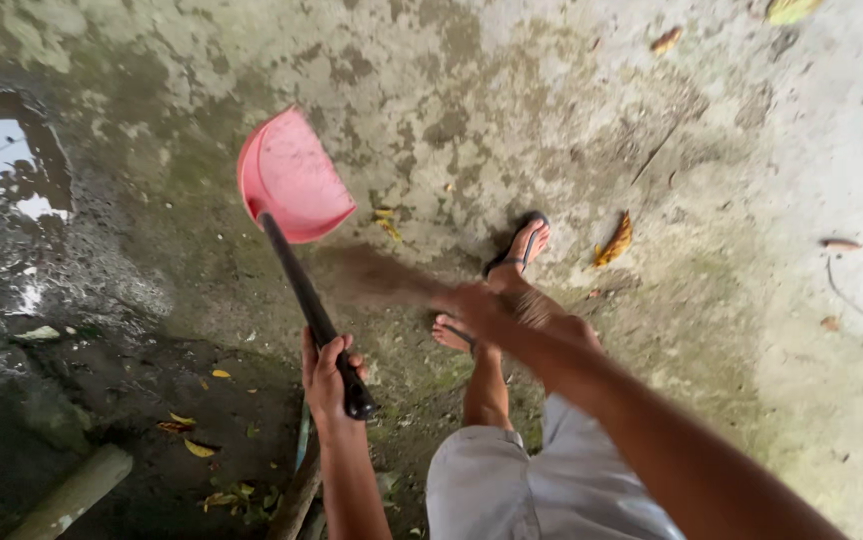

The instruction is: The person sweeps dry leaves and debris into a dustpan using a bundle of sticks and then empties the dustpan into a bucket.

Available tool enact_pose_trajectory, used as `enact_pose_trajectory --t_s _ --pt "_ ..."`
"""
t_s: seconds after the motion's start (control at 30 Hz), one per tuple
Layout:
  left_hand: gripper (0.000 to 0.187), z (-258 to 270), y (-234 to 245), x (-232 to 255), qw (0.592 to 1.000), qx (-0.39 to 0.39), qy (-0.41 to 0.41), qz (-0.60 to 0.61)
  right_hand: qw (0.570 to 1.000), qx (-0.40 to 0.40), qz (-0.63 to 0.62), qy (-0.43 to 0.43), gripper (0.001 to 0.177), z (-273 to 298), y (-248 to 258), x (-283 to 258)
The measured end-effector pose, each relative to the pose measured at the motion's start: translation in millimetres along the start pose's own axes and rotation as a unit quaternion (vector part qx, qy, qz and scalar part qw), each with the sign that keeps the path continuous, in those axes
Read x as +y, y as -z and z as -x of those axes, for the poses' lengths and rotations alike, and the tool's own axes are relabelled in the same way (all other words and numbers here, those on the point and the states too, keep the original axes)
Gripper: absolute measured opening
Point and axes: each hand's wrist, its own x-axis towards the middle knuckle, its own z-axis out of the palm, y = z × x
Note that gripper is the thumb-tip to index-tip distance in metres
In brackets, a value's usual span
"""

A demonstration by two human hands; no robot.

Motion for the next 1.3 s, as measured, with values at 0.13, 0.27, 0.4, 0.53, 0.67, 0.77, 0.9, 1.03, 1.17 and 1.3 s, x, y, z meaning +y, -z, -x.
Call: enact_pose_trajectory --t_s 0.13,0.27,0.4,0.53,0.67,0.77,0.9,1.03,1.17,1.3 --pt "0.078 -27.6 48.0 -20.7 0.999 0.022 0.026 0.014 0.996 0.003 0.071 -0.055 0.097 20.8 35.0 56.3" --pt "0.076 -24.5 84.2 -49.0 0.997 0.054 0.042 0.041 0.978 -0.02 0.187 -0.086 0.093 119.0 83.3 110.4" --pt "0.075 -10.0 101.8 -64.1 0.995 0.058 0.02 0.083 0.95 -0.027 0.301 -0.073 0.088 198.8 99.0 111.9" --pt "0.071 12.9 107.0 -47.6 0.989 0.133 0.035 0.061 0.998 -0.021 0.03 0.044 0.054 234.3 23.4 46.7" --pt "0.067 24.9 108.9 -28.6 0.983 0.178 0.037 0.038 0.965 -0.02 -0.231 0.12 0.039 181.3 -65.0 -73.1" --pt "0.069 25.2 114.0 -18.1 0.987 0.146 0.017 0.07 0.993 -0.015 -0.087 0.076 0.042 111.6 -85.1 -102.2" --pt "0.071 18.3 112.0 -11.1 0.987 0.151 0.036 0.047 1.0 -0.002 -0.007 -0.009 0.051 37.9 -70.5 -56.3" --pt "0.08 7.4 108.8 -27.1 0.994 0.101 0.03 0.012 0.993 -0.005 0.06 -0.099 0.064 20.4 -35.6 27.8" --pt "0.083 -3.5 98.4 -50.5 0.998 0.04 0.051 0.018 0.977 -0.019 0.124 -0.17 0.079 44.7 18.0 111.0" --pt "0.08 -20.9 75.7 -69.5 0.996 0.001 0.074 0.046 0.962 -0.031 0.15 -0.224 0.094 99.7 69.8 183.5"
